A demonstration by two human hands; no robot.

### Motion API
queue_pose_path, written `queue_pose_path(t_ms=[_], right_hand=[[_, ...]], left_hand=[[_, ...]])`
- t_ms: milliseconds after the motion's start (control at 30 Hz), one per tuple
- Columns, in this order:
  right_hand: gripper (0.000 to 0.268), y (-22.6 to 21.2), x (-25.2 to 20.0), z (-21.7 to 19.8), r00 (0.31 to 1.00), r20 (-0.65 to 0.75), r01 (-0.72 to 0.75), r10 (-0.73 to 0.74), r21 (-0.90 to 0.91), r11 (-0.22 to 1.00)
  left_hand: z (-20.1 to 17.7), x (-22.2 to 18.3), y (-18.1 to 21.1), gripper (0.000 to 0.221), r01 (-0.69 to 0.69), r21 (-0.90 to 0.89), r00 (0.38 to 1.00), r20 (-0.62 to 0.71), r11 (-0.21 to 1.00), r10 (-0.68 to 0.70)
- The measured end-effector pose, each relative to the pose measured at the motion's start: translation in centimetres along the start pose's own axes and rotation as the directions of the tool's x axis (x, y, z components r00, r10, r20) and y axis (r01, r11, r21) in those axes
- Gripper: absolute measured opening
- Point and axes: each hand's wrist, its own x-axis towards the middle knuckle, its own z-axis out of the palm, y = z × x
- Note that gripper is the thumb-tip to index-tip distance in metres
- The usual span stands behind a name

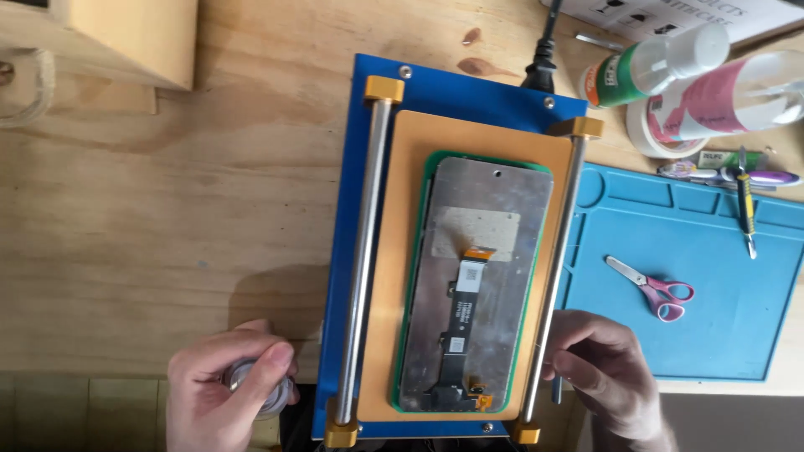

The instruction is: Using a thin wire and a heating separator to remove the glass from a smartphone LCD screen.

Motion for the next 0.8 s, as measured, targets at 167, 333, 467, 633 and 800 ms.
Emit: queue_pose_path(t_ms=[167,333,467,633,800], right_hand=[[0.014,1.8,-2.2,-0.4,0.998,-0.029,-0.053,0.057,0.119,0.991],[0.017,2.5,-3.8,-0.6,0.984,-0.09,-0.141,0.151,0.107,0.984],[0.015,2.8,-3.6,-1.0,0.98,-0.08,-0.168,0.18,0.139,0.976],[0.018,1.8,-2.4,-0.5,0.981,-0.156,-0.119,0.113,-0.033,0.992],[0.018,0.3,-0.9,0.4,0.984,-0.16,-0.091,0.085,-0.033,0.995]], left_hand=[[1.2,0.9,2.0,0.035,-0.028,0.022,0.998,0.057,0.999,0.027],[1.4,1.6,2.7,0.036,-0.081,-0.011,0.991,0.104,0.997,0.081],[1.3,1.8,3.0,0.044,-0.08,0.04,0.991,0.107,0.996,0.076],[0.1,1.3,1.9,0.042,-0.126,-0.025,0.979,0.159,0.992,0.128],[-1.2,0.0,0.2,0.044,-0.15,-0.034,0.981,0.116,0.988,0.153]])
